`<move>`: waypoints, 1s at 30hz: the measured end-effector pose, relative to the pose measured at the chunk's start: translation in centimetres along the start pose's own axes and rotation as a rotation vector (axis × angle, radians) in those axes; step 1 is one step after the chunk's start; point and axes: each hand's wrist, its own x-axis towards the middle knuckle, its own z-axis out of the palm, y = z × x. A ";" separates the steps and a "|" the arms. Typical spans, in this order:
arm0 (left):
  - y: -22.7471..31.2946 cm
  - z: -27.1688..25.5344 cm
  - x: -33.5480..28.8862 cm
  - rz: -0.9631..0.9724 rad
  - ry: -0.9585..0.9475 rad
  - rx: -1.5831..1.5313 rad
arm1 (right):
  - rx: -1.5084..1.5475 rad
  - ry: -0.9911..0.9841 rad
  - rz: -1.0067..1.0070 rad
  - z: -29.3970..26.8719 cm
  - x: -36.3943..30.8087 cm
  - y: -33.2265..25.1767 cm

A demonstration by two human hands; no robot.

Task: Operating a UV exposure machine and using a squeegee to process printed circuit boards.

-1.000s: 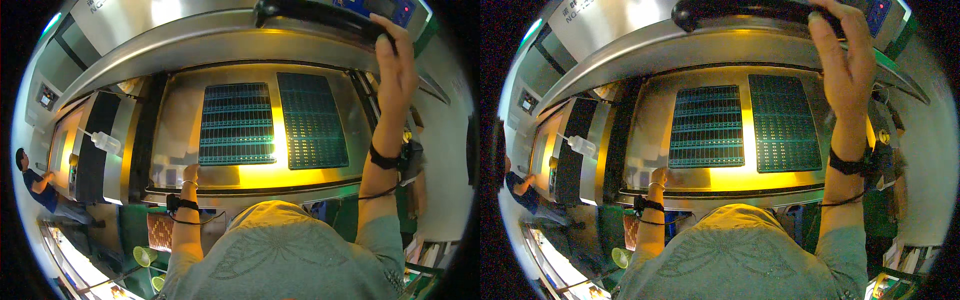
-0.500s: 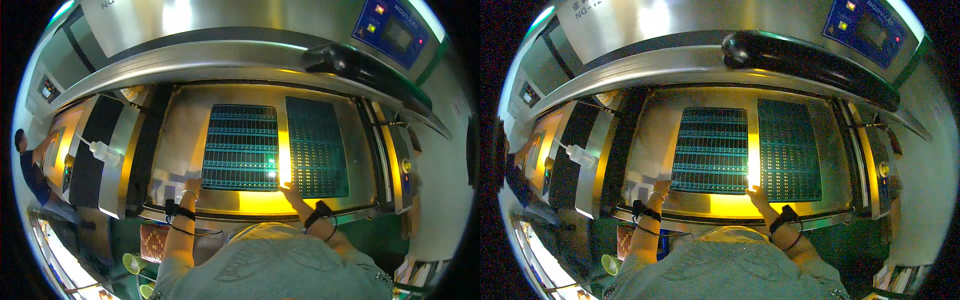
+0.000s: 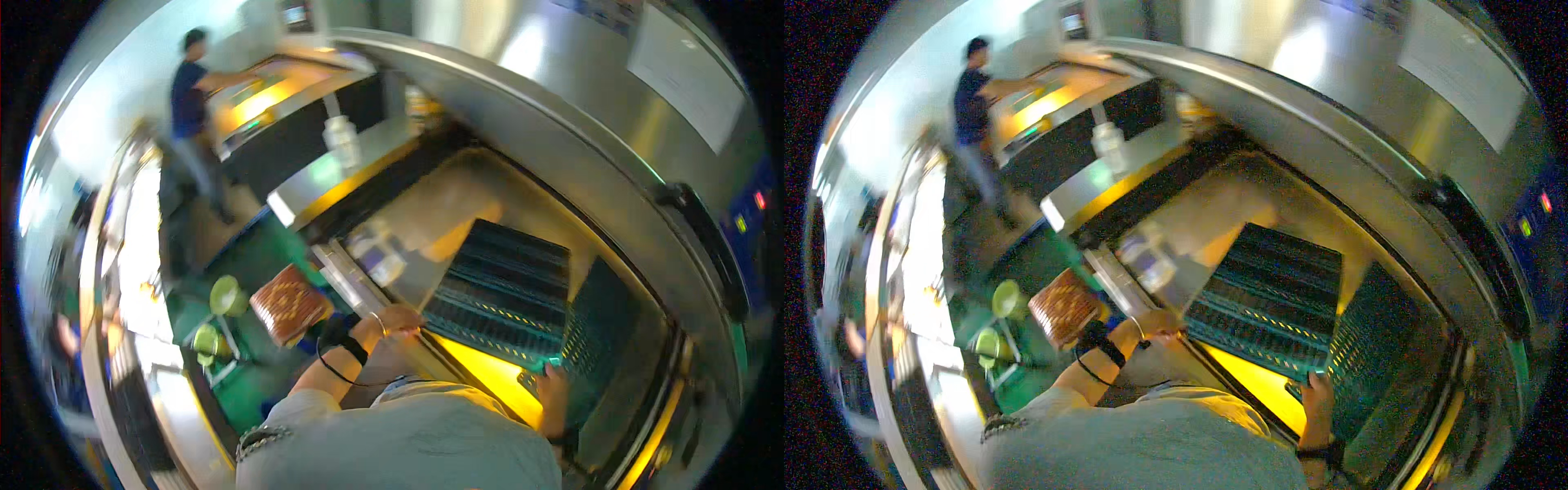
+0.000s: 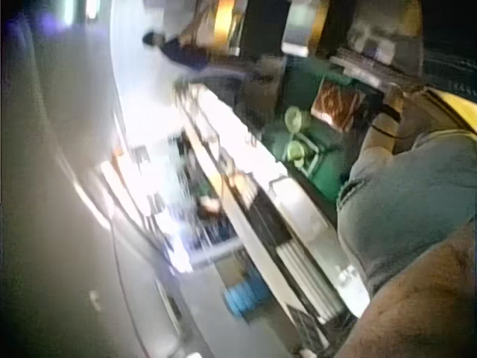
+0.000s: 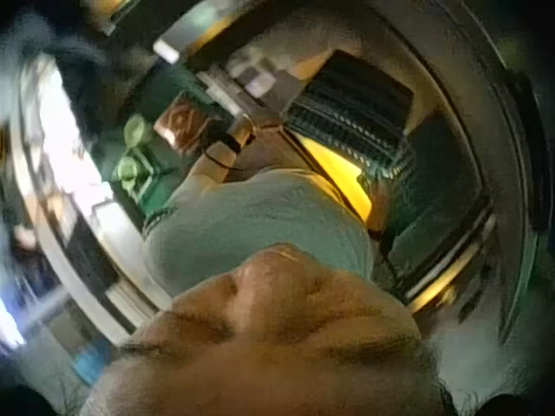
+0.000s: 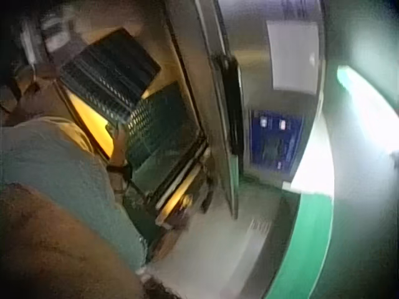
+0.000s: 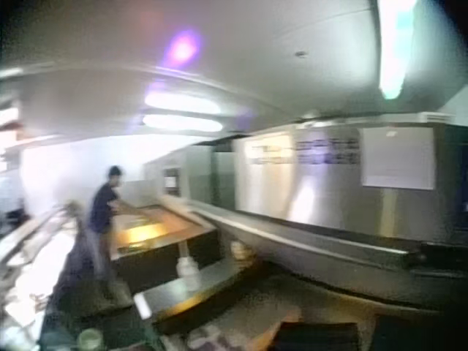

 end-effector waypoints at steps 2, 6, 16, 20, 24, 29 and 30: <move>-2.3 3.1 -4.1 -0.136 -0.063 -0.174 | 1.047 0.083 0.192 -0.5 -1.5 -0.9; 4.3 9.5 -11.5 -0.074 0.221 -0.952 | 0.957 -0.251 0.217 -4.4 -1.7 -2.3; 5.1 20.8 -30.1 0.193 1.102 -1.206 | 1.132 -0.636 0.109 -0.6 3.2 -6.3; -2.9 24.3 -40.1 0.294 1.618 -1.240 | 1.189 -0.697 0.107 0.4 1.6 -8.8; -7.6 24.4 -49.7 0.512 1.908 -1.243 | 1.213 -0.787 0.196 3.1 -1.0 -8.8; -11.6 21.6 -60.7 0.719 2.107 -1.239 | 1.195 -0.789 0.356 5.1 -3.6 -10.9; -14.1 21.7 -64.5 0.700 2.164 -1.217 | 1.186 -0.805 0.358 5.4 -3.9 -11.7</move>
